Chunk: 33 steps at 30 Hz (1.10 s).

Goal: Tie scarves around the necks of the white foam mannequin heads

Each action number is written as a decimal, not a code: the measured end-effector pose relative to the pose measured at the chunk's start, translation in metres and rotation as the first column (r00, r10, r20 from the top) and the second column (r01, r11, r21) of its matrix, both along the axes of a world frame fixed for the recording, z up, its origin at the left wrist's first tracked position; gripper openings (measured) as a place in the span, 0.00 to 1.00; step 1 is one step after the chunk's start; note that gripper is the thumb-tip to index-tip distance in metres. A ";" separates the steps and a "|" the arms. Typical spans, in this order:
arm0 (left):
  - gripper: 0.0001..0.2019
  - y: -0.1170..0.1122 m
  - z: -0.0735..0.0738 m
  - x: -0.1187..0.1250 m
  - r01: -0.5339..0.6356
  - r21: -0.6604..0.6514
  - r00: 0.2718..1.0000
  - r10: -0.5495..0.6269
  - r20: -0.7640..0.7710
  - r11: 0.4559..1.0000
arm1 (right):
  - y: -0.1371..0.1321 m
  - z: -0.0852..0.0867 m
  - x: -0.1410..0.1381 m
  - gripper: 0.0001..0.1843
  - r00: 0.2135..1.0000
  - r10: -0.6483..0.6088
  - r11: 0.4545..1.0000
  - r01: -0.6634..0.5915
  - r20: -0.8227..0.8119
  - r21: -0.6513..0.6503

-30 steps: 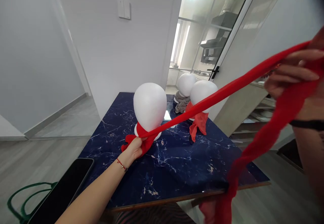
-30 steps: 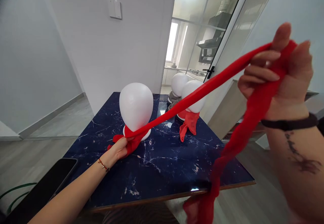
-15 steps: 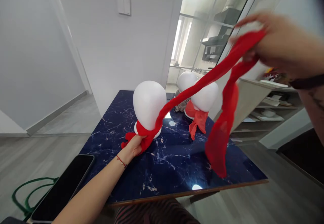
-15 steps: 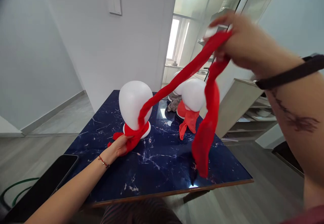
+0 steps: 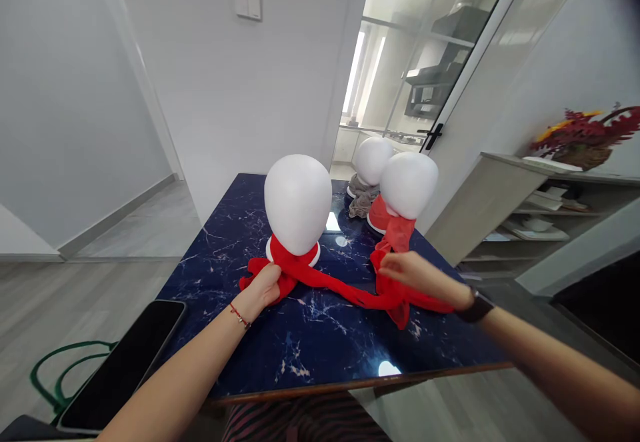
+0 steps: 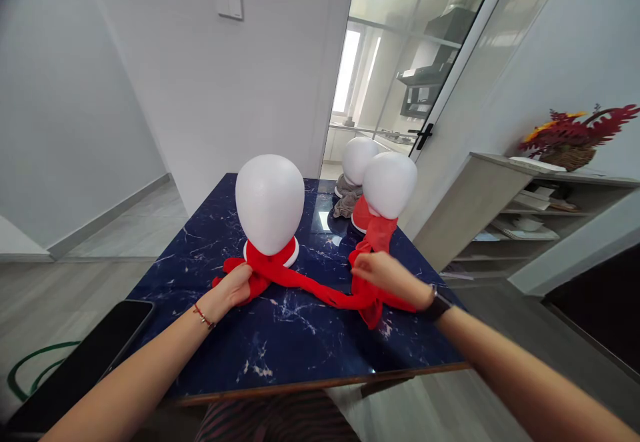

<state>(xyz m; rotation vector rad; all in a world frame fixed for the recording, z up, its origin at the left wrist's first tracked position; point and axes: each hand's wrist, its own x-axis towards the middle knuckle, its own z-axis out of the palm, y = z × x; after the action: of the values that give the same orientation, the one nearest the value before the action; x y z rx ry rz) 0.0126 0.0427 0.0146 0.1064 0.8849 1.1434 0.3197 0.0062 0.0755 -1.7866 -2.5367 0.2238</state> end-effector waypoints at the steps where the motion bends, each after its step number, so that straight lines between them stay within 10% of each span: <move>1: 0.19 0.001 -0.002 -0.001 0.011 -0.004 1.000 -0.011 -0.007 1.000 | -0.010 -0.012 -0.015 0.15 0.999 0.030 0.999 -0.032 -0.036 -0.042; 7: 0.18 0.004 -0.009 -0.003 0.070 0.061 0.998 -0.070 -0.010 0.996 | -0.045 -0.049 -0.052 0.14 0.974 0.000 1.000 0.004 -0.226 0.020; 11: 0.17 0.003 -0.007 -0.002 0.099 0.092 0.995 -0.099 -0.005 0.991 | -0.032 -0.024 -0.034 0.16 0.632 -0.171 0.959 -0.070 -0.756 -0.276; 14: 0.15 0.003 -0.009 -0.002 0.143 0.089 0.990 -0.142 -0.018 0.986 | -0.020 -0.004 -0.027 0.18 0.474 -0.339 0.882 -0.139 -0.812 -0.450; 21: 0.16 0.004 -0.008 -0.005 0.102 0.049 0.995 -0.103 0.013 0.994 | -0.011 0.005 -0.027 0.20 0.674 -0.256 0.832 -0.212 -0.693 -0.513; 25: 0.16 0.005 -0.012 -0.005 0.131 0.099 0.991 -0.131 -0.011 0.986 | -0.001 -0.017 -0.017 0.16 0.871 -0.071 0.997 0.046 -0.486 -0.063; 27: 0.18 0.006 -0.015 -0.004 0.091 0.118 0.996 -0.089 -0.020 0.989 | 0.000 -0.034 -0.017 0.15 0.912 -0.102 0.963 0.191 -0.397 0.191; 33: 0.20 0.005 -0.017 -0.003 0.050 0.080 0.998 -0.046 -0.051 0.996 | -0.022 -0.078 -0.051 0.22 0.974 -0.027 0.958 0.090 -0.227 0.271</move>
<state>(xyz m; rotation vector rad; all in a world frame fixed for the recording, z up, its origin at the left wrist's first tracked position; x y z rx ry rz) 0.0091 0.0481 -0.0027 0.2218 0.8754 1.1361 0.2684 -0.0156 -0.0022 -1.6274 -2.2303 0.0531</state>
